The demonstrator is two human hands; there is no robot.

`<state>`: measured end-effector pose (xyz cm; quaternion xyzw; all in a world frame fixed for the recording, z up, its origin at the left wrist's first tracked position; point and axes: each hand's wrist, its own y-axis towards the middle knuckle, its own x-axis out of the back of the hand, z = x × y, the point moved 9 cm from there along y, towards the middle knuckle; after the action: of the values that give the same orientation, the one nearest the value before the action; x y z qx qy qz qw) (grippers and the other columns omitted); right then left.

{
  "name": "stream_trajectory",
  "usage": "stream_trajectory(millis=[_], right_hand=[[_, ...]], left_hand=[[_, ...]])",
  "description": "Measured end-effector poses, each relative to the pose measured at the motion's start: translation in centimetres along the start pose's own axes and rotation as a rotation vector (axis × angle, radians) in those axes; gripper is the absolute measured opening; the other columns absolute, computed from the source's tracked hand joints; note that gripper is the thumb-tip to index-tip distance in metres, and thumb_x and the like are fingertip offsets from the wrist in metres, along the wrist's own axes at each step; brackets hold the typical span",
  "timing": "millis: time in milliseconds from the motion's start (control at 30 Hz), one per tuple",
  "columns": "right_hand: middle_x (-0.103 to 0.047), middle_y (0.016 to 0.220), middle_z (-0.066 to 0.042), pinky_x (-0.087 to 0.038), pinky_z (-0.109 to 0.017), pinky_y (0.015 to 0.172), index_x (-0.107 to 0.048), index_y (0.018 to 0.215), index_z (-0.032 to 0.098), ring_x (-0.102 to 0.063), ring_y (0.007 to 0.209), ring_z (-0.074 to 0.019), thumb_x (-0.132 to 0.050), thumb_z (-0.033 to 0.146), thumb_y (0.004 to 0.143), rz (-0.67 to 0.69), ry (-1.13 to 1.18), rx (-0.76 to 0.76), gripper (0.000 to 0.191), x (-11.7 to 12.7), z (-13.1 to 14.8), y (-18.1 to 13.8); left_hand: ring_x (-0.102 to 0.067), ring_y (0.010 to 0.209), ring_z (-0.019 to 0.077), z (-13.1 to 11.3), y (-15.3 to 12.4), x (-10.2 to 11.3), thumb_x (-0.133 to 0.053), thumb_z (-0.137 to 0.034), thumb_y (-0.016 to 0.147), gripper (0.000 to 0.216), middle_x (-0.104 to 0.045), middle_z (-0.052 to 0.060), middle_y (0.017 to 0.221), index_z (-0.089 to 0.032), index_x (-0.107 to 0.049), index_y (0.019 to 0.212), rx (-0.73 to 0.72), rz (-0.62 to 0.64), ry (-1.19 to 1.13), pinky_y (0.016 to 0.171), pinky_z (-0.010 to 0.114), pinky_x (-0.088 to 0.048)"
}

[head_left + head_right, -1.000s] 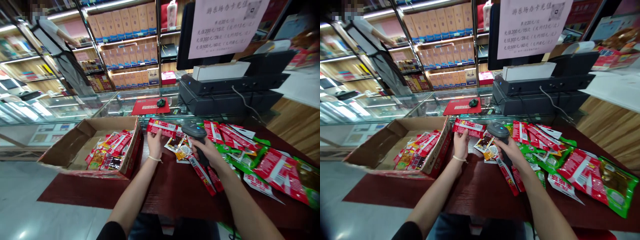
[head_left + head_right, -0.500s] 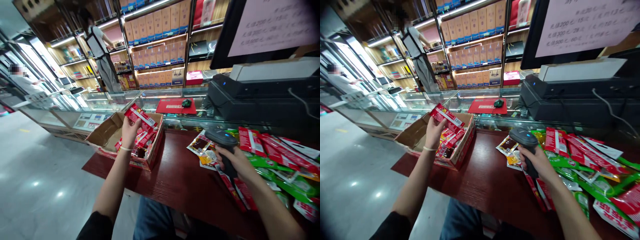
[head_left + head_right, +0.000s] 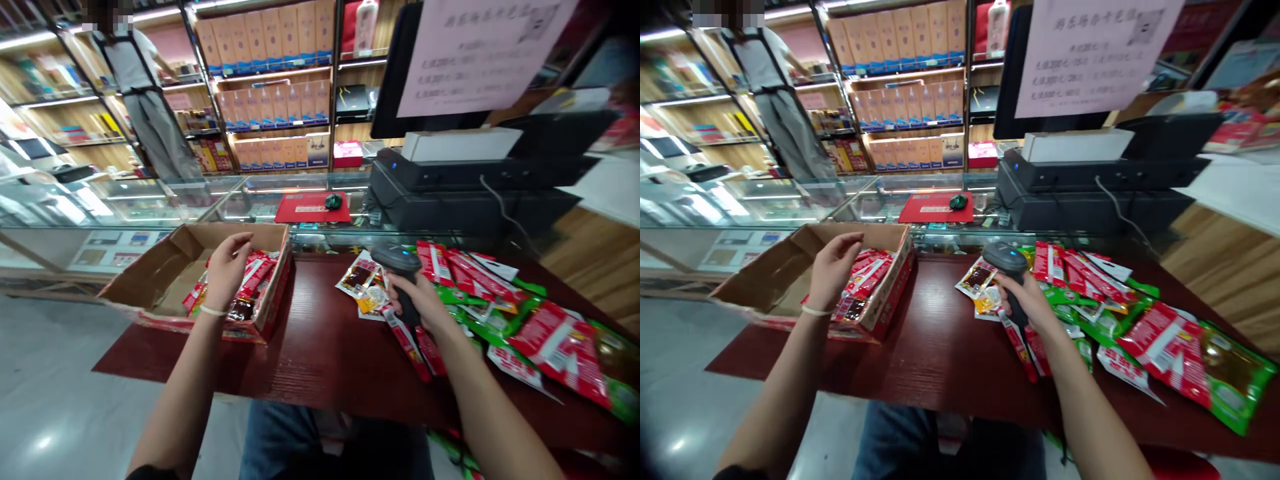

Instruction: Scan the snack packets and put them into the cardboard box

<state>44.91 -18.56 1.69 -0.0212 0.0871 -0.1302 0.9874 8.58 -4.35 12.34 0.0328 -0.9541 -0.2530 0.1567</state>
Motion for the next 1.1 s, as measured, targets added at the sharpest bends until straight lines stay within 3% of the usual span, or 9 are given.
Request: stream_trajectory(millis=[167,300,367,433,567,667,867,1000,1100], right_hand=[[-0.054,0.055,0.007,-0.038,-0.02,0.033,-0.05,0.085,0.022,-0.046,0.037,-0.0084,-0.072,0.044,0.077,-0.047,-0.007,0.04,0.032,1.6,1.3,-0.1],[-0.054,0.056,0.008,-0.039,-0.02,0.033,-0.048,0.088,0.024,-0.046,0.037,-0.0085,-0.073,0.046,0.074,-0.118,0.004,0.048,0.036,3.3,1.4,0.0],[-0.054,0.057,0.008,-0.04,-0.02,0.034,-0.048,0.088,0.024,-0.047,0.038,-0.0088,-0.073,0.047,0.073,-0.147,0.009,0.052,0.037,4.0,1.4,0.1],[-0.054,0.058,0.008,-0.04,-0.02,0.034,-0.048,0.087,0.024,-0.047,0.038,-0.0089,-0.072,0.049,0.074,-0.159,0.019,0.06,0.037,4.6,1.5,0.1],[-0.054,0.057,0.008,-0.04,-0.02,0.033,-0.048,0.086,0.024,-0.046,0.037,-0.0087,-0.072,0.049,0.074,-0.184,0.049,0.057,0.037,5.3,1.9,0.0],[-0.053,0.055,0.008,-0.039,-0.02,0.033,-0.048,0.085,0.024,-0.045,0.036,-0.0086,-0.072,0.05,0.074,-0.187,0.06,0.058,0.037,5.4,2.3,-0.1],[-0.052,0.056,0.008,-0.039,-0.021,0.033,-0.049,0.085,0.024,-0.046,0.036,-0.0088,-0.071,0.047,0.077,-0.172,0.074,0.074,0.033,5.4,2.6,-0.3],[-0.053,0.058,0.008,-0.039,-0.021,0.034,-0.049,0.086,0.024,-0.047,0.038,-0.0089,-0.072,0.047,0.076,-0.175,0.072,0.049,0.034,5.3,2.1,-0.2],[-0.054,0.058,0.007,-0.04,-0.022,0.035,-0.05,0.087,0.023,-0.047,0.038,-0.0089,-0.071,0.046,0.077,-0.169,0.063,0.048,0.033,5.1,1.8,0.0]], left_hand=[[-0.064,0.098,0.0222,-5.3,-2.3,-5.2,-0.061,-0.029,0.084,0.025,-0.071,0.007,0.107,-0.021,-0.07,0.106,-0.065,0.204,-0.025,0.093,0.036,-0.049],[-0.064,0.102,0.0211,-8.1,-5.5,-13.3,-0.057,-0.028,0.087,0.025,-0.07,0.006,0.111,-0.023,-0.069,0.109,-0.134,0.409,-0.116,0.092,0.033,-0.05],[-0.064,0.102,0.0196,-7.1,-6.7,-18.3,-0.056,-0.025,0.088,0.025,-0.069,0.005,0.113,-0.023,-0.067,0.11,-0.123,0.521,-0.138,0.092,0.032,-0.05],[-0.065,0.098,0.0192,-4.3,-7.1,-22.6,-0.056,-0.022,0.086,0.023,-0.07,0.006,0.109,-0.021,-0.067,0.106,-0.083,0.538,-0.082,0.088,0.031,-0.051],[-0.064,0.1,0.0217,2.9,-6.9,-28.2,-0.058,-0.021,0.085,0.026,-0.069,0.011,0.111,-0.016,-0.066,0.109,0.03,0.51,0.116,0.09,0.033,-0.049],[-0.061,0.108,0.0259,5.8,-7.2,-30.0,-0.059,-0.031,0.085,0.039,-0.066,0.015,0.118,-0.014,-0.062,0.12,0.007,0.533,0.299,0.096,0.037,-0.044],[-0.06,0.111,0.0322,5.7,-8.2,-31.1,-0.063,-0.052,0.078,0.069,-0.065,0.02,0.119,-0.014,-0.05,0.135,-0.079,0.681,0.476,0.089,0.036,-0.044],[-0.067,0.092,0.0284,6.7,-8.6,-31.3,-0.069,-0.045,0.074,0.043,-0.072,0.012,0.101,-0.021,-0.066,0.109,0.045,0.802,0.328,0.075,0.031,-0.046],[-0.066,0.081,0.0244,7.7,-8.3,-30.7,-0.07,-0.043,0.074,0.028,-0.072,0.009,0.086,-0.019,-0.068,0.088,0.15,0.737,0.126,0.073,0.03,-0.046]])
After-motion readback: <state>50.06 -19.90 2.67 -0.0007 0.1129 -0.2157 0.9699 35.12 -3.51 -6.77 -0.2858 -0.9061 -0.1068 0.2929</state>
